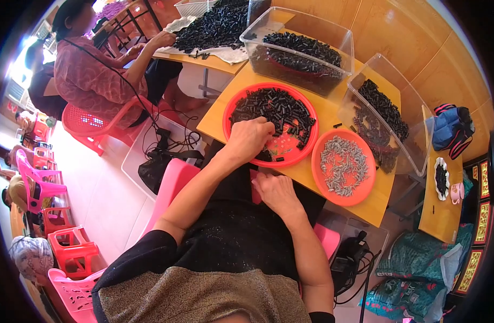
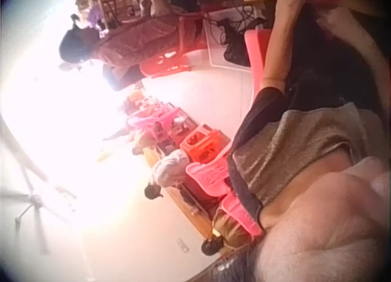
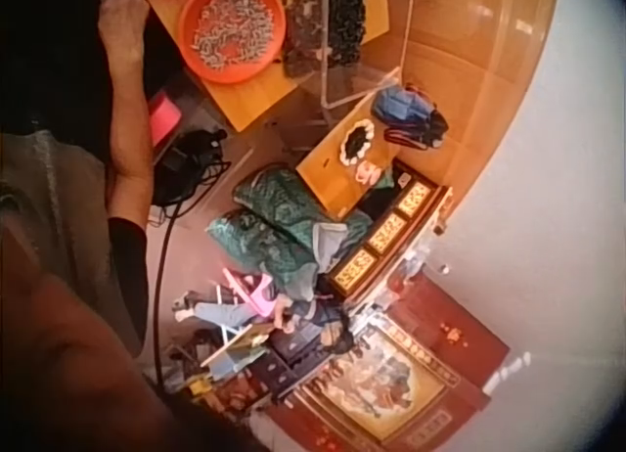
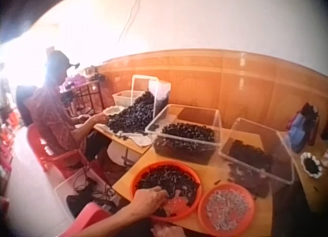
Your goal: The person sifts through plastic components in a tray and connects small plastic pieces together by hand.
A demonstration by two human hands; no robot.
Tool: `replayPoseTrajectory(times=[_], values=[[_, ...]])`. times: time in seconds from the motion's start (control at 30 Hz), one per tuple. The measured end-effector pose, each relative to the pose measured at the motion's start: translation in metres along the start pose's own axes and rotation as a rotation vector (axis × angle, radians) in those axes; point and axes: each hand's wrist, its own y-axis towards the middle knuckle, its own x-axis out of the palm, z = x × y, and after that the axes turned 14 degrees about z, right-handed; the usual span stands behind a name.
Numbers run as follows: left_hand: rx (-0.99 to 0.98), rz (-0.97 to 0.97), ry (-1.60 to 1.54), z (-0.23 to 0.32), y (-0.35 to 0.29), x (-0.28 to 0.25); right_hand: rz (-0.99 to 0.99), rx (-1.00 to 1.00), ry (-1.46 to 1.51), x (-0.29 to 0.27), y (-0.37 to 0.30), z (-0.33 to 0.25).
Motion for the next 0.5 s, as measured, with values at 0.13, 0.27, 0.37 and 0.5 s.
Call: replayPoseTrajectory(times=[0.13, 0.27, 0.37, 0.5], values=[[0.03, -0.041, 0.019, -0.005, 0.004, 0.009, 0.017, -0.006, -0.011, 0.0, 0.0, 0.0], [0.082, 0.001, 0.069, -0.008, 0.002, 0.013, -0.004, 0.002, -0.013, -0.002, 0.001, -0.001], [0.101, 0.002, 0.026, 0.0, 0.001, 0.008, -0.005, 0.013, -0.007, -0.002, 0.0, 0.0], [0.13, -0.023, 0.07, 0.003, 0.0, 0.007, 0.008, 0.01, -0.004, 0.0, -0.001, 0.0]])
